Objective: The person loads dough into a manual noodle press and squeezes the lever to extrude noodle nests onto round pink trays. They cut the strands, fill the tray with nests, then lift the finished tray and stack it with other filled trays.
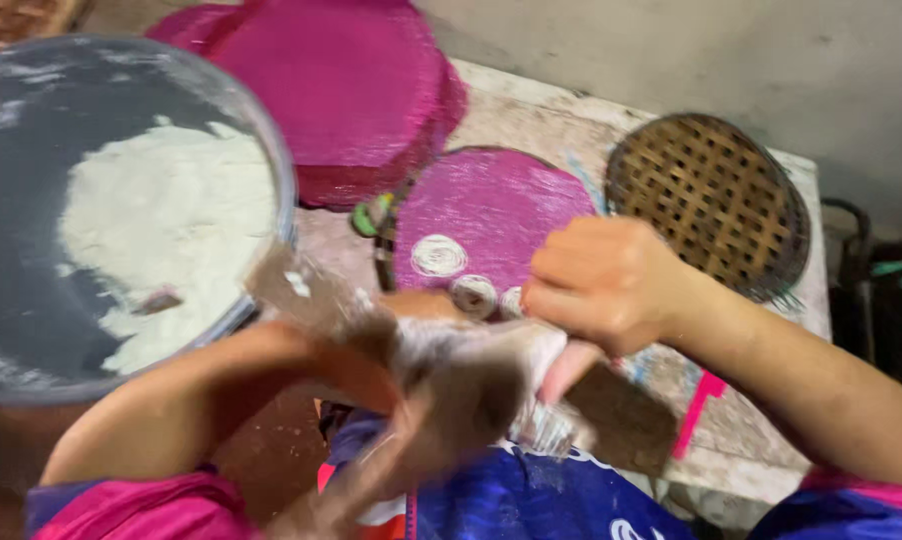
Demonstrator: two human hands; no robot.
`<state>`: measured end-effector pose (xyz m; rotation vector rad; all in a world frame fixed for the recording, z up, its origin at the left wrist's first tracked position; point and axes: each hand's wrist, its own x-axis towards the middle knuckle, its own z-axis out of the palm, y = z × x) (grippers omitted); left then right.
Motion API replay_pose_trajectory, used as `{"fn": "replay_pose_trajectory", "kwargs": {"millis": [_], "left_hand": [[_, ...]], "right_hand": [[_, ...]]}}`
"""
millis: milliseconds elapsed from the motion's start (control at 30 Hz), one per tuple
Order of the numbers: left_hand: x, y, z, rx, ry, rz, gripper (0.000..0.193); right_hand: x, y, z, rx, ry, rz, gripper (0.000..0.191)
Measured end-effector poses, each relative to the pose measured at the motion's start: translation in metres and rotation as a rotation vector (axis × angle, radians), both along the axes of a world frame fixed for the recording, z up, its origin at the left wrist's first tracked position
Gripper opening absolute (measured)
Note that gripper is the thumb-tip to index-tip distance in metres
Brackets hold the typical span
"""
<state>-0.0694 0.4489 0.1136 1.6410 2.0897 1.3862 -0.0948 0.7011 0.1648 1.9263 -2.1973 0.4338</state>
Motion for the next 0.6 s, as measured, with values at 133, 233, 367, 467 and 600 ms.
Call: {"fn": "replay_pose_trajectory", "kwargs": {"millis": [133, 233, 367, 467, 600], "left_hand": [[0.046, -0.089, 0.001, -0.453, -0.069, 0.145, 0.037], [0.062, -0.173, -0.028, -0.64, -0.21, 0.329, 0.023], [0.062, -0.342, -0.077, -0.254, -0.568, 0.507, 0.026], [0.053, -0.453, -0.115, 0.134, -0.902, 0.597, 0.031], [0.061, -0.472, -0.171, 0.227, -1.386, 0.305, 0.024]], "right_hand": [[0.023, -0.086, -0.02, 0.184, -0.611, 0.151, 0.052], [0.029, -0.141, -0.044, 0.214, -0.936, 0.162, 0.048], [0.008, -0.202, -0.052, 0.086, -0.779, 0.217, 0.04], [-0.03, -0.258, -0.041, 0.026, -0.113, 0.124, 0.028], [-0.078, -0.353, -0.03, 0.073, 0.427, 0.15, 0.038]]}}
